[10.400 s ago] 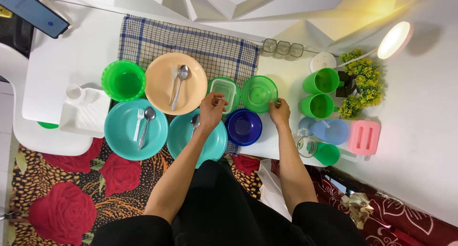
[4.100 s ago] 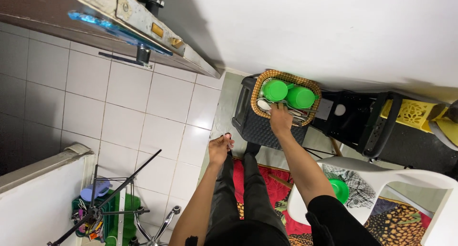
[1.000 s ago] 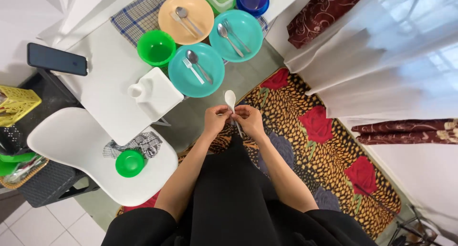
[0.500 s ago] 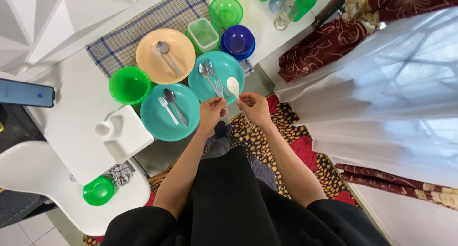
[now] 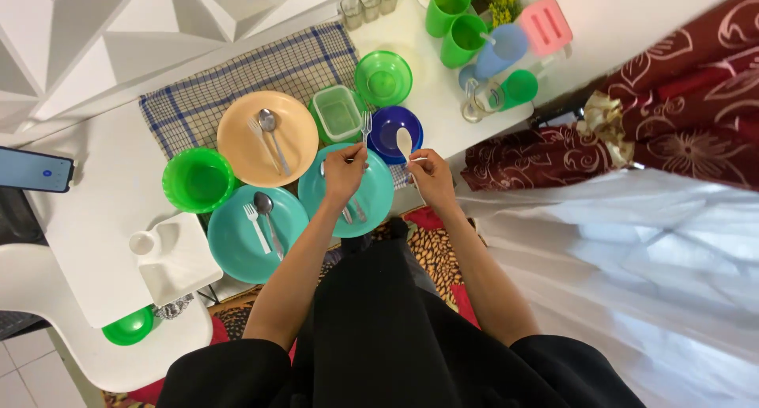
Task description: The person picks up forks and spoons from a basket and places them onto plates and bowls. They also move green bowls and lids between a chair and the table, occasionally wiping them with a cloth.
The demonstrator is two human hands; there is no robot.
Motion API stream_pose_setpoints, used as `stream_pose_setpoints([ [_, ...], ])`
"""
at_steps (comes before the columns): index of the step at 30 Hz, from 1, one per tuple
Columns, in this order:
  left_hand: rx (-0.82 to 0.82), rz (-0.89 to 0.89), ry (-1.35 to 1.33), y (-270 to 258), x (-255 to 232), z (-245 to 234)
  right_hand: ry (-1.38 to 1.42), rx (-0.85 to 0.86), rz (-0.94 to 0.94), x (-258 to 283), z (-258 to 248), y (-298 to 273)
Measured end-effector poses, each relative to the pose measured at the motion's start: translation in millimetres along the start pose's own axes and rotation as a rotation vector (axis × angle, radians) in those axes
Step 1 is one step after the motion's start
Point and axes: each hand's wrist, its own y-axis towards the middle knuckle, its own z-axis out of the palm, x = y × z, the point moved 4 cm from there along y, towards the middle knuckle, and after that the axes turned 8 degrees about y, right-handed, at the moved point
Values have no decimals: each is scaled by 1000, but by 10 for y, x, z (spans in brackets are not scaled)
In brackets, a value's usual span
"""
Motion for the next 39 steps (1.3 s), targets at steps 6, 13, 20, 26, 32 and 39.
stream_pose_setpoints([
  [6,-149,77,204,461,-446,120,173,197,88,-105,-440,783],
  [13,-250,0,211,964,-518,228,295,306,204,-30,-737,1600],
  [20,-344,-1,163,1235,-384,333,286,445,226,62,-727,2159],
  [26,-456,-11,150,1573,-788,298,-30,332,-72,137,-637,2493],
  [32,-376,37,157,2215,-673,311,-199,205,-161,-46,-538,2900],
  [39,-356,42,227,2620,-345,496,-313,55,-94,-185,-440,3225],
])
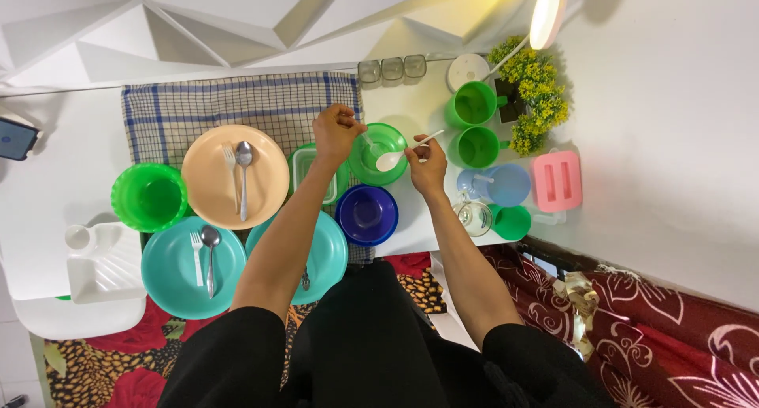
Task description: The person picks up forks and spoons from a basket and places them onto plates and bowls. They also move green bowls and lids between a chair and the table, occasionally wiping them with a cloth.
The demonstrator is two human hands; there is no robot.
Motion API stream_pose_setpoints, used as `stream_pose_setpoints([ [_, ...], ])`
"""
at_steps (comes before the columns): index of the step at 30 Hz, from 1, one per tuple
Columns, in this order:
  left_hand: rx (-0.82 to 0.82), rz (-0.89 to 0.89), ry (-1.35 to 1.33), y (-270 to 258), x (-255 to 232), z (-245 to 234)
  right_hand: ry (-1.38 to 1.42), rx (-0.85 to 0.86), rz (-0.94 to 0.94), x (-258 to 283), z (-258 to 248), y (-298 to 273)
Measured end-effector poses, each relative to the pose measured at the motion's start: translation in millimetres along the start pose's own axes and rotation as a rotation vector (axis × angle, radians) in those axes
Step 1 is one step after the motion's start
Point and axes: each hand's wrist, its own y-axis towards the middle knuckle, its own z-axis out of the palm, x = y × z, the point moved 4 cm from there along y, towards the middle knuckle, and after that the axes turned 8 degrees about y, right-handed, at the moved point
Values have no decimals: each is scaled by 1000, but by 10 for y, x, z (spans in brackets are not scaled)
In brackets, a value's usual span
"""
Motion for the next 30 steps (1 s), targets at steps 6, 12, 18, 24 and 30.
stream_pose_setpoints([
  [6,-29,-8,58,71,282,237,-118,87,84,-118,142,282],
  [12,-34,-34,96,148,542,354,-178,168,79,-195,265,409],
  [18,-3,-48,58,191,624,387,-260,150,-4,-274,306,439],
  [24,29,-89,26,178,668,396,-252,128,46,-314,346,442],
  [30,-48,-15,178,144,569,306,-221,148,91,-366,367,470],
])
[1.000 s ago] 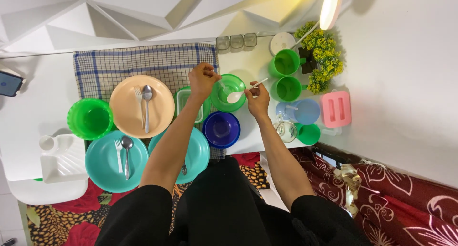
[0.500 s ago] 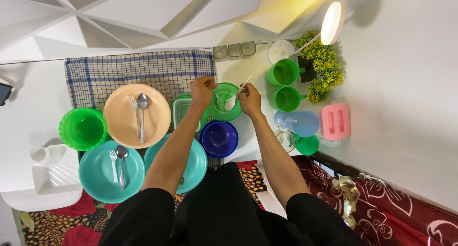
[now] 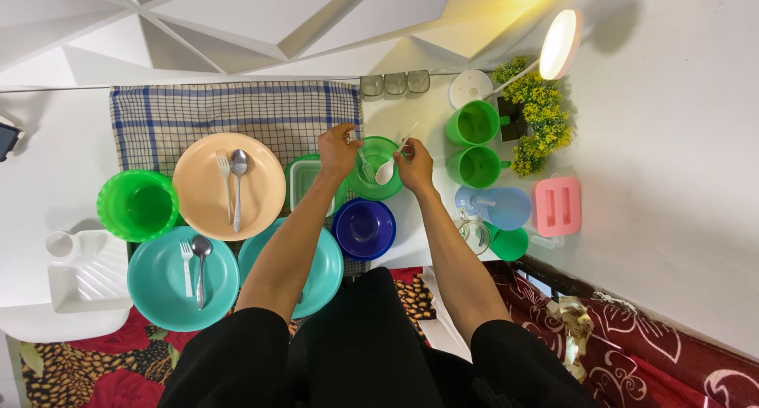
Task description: The person picks up forks and spoons from a basket and places them onto plates and bowls. They also move green bowls and lids between a chair and the table, occasionally wiping them with a cloth.
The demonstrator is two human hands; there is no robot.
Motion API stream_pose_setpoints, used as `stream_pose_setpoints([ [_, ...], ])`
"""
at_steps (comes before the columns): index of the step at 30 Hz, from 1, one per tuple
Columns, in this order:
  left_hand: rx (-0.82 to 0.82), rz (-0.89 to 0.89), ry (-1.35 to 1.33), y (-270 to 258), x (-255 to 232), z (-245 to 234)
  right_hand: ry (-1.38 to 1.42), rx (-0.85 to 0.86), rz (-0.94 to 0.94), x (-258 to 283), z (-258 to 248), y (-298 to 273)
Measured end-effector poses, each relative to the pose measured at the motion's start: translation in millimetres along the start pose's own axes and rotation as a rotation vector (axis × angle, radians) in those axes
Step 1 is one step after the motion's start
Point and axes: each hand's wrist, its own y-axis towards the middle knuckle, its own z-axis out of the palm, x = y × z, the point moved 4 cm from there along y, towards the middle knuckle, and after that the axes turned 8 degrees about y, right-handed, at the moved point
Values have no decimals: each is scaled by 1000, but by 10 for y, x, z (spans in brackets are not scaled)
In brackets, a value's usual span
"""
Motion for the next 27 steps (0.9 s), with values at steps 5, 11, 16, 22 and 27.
stream_pose_setpoints([
  [5,-13,17,77,-57,18,-70,-28,-17,22,9,-10,-27],
  [11,-250,115,-77,-227,-271,-318,12,-95,19,232,-128,-363],
  [16,-387,92,-293,-703,-735,-707,-76,-173,-189,530,-267,-952],
  [22,-418,34,-379,-1514,-967,-1018,60,-38,-240,1058,-60,-1570],
  [27,-476,-69,-442,-2149,-787,-1492,100,194,-314,1404,370,-2203],
])
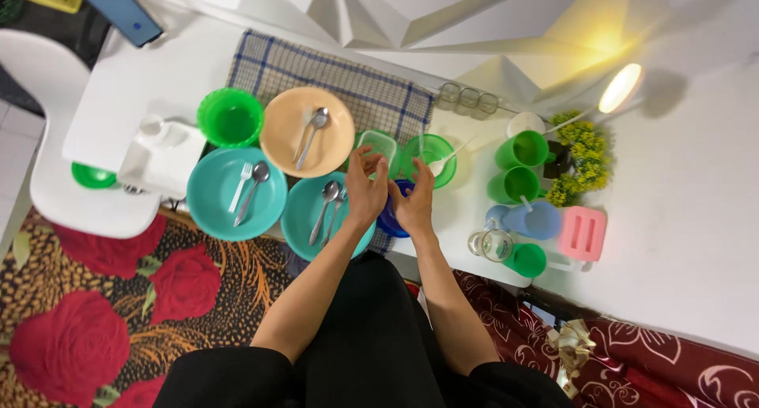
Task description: The person picks up forks and spoons from a basket and places them onto plates and bowls. They also move green bowls and lids between a chair and the table, occasionally wiping them with a cloth.
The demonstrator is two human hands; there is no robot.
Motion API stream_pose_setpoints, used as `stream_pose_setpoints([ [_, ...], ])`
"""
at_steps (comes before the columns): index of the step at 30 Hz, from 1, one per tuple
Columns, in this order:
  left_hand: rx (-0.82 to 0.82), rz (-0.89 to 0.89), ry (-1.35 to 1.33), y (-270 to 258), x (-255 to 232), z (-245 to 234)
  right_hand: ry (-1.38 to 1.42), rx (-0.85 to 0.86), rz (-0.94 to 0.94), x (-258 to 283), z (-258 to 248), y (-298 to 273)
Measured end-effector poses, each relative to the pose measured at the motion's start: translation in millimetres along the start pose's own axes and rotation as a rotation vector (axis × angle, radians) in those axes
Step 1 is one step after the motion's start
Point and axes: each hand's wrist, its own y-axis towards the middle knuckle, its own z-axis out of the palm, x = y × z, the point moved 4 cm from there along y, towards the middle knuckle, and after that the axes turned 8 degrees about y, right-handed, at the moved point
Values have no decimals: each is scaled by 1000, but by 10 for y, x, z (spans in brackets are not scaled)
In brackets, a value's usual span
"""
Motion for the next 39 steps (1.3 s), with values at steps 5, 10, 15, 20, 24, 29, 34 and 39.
stream_pose_setpoints([
  [5,-152,-95,221,-162,43,-941,5,170,-78,245,688,-372],
  [10,-289,-191,134,-369,243,-1891,-23,331,-169,379,1384,-758],
  [15,-403,-295,47,-616,516,-2893,-34,444,-191,580,2184,-1231],
  [20,-470,-327,33,-912,837,-4057,-13,516,-208,856,3146,-1872],
  [24,-529,-377,32,-1202,1152,-4959,-10,601,-176,1003,3858,-2442],
  [29,-558,-474,32,-1468,1499,-5829,-35,707,-165,1232,4641,-2962],
  [34,-635,-528,5,-1519,1762,-6463,-109,790,-157,1389,5315,-3230],
  [39,-677,-545,-1,-1288,2054,-6932,-121,858,-157,1488,6019,-3176],
])
